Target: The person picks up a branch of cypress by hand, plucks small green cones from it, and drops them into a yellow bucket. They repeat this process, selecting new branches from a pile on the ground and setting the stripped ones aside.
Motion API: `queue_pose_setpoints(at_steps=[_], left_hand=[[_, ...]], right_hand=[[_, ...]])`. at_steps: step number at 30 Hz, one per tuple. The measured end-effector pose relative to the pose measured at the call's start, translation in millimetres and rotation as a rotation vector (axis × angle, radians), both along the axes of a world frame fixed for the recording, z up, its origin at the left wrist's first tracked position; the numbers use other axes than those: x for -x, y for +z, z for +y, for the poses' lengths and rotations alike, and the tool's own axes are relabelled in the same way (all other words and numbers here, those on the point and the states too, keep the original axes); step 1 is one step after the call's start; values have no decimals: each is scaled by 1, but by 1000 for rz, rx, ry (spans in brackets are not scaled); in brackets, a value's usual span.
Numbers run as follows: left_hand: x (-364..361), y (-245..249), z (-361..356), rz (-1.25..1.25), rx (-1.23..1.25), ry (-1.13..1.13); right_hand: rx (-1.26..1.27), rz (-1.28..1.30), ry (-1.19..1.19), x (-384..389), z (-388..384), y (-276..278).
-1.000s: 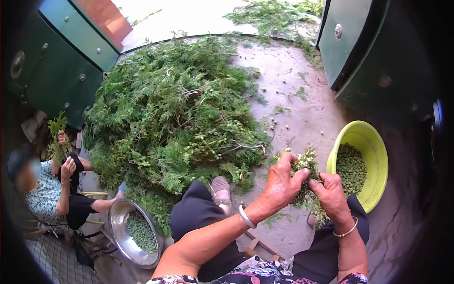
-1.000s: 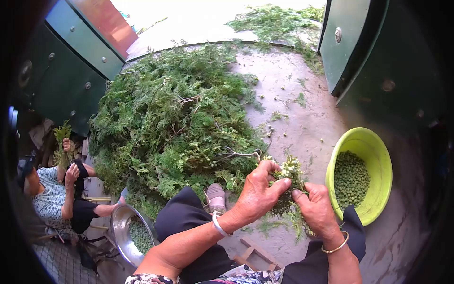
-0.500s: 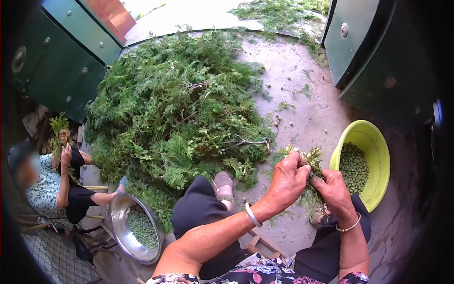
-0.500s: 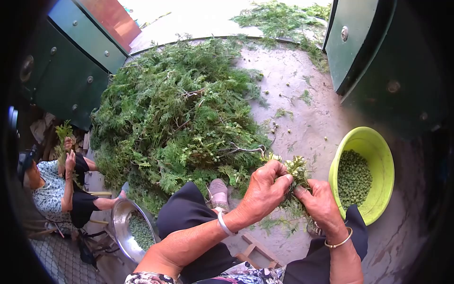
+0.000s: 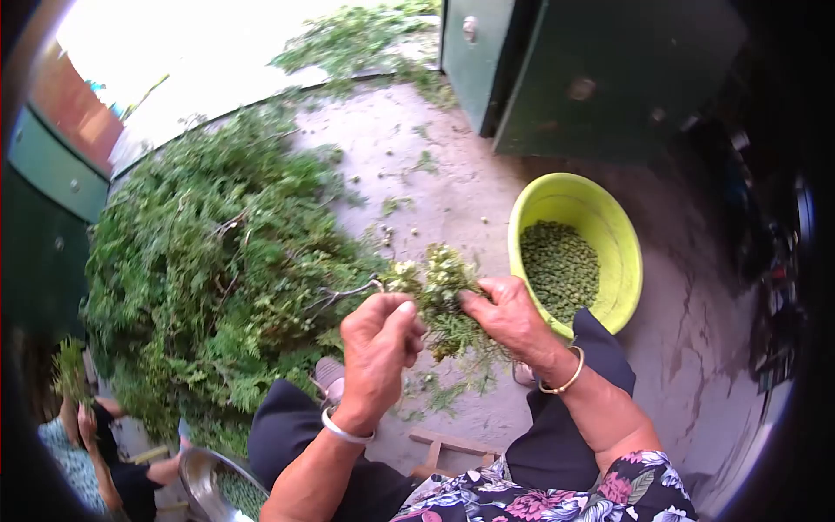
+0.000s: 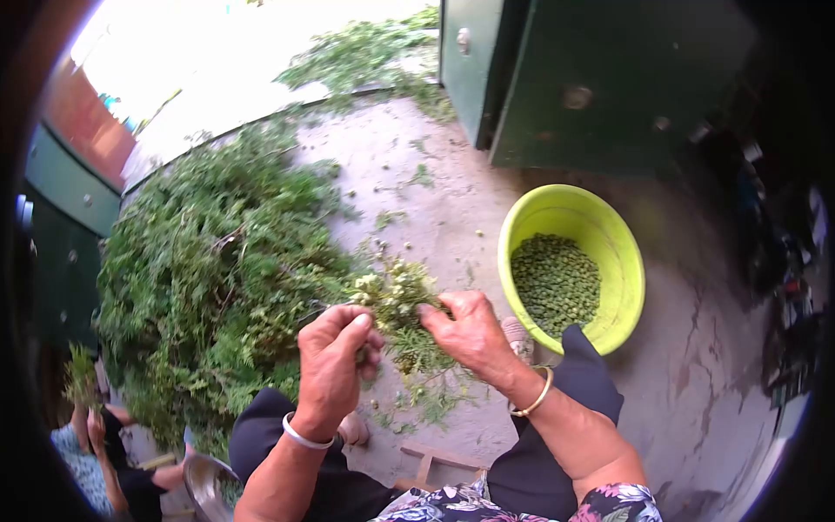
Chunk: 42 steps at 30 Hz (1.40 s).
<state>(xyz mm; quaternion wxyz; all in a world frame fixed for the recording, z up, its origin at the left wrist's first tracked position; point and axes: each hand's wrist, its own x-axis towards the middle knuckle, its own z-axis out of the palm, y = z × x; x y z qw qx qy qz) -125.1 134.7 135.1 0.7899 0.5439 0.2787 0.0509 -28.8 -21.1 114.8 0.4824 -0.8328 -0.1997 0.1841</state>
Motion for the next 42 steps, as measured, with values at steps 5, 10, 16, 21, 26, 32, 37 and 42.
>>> queue_pose_setpoints(at_steps=[5, 10, 16, 21, 26, 32, 37, 42], left_hand=[[-7, 3, -4, -77, -70, -53], [-14, 0, -16, -67, -149, -47], [-16, -18, -25, -187, -555, -69], [-16, -10, -23, -127, -652, -50], [-13, -1, -18, -189, -105, 35], [-17, 14, 20, -189, 405, 60], [-14, 2, 27, -250, 635, 13], [-11, 10, 18, -191, 589, -71]], right_hand=[[5, -3, -29, 0, -2, 13], [29, 118, 57, 2, -8, 13], [46, -130, 1, 7, -13, 11], [-116, 49, -1, 9, -5, 8], [-96, 37, 72, 5, -3, 30], [-81, 196, 96, -3, -16, 35], [-32, 129, 89, -8, -23, 23], [-26, 112, 50, -3, -19, 28]])
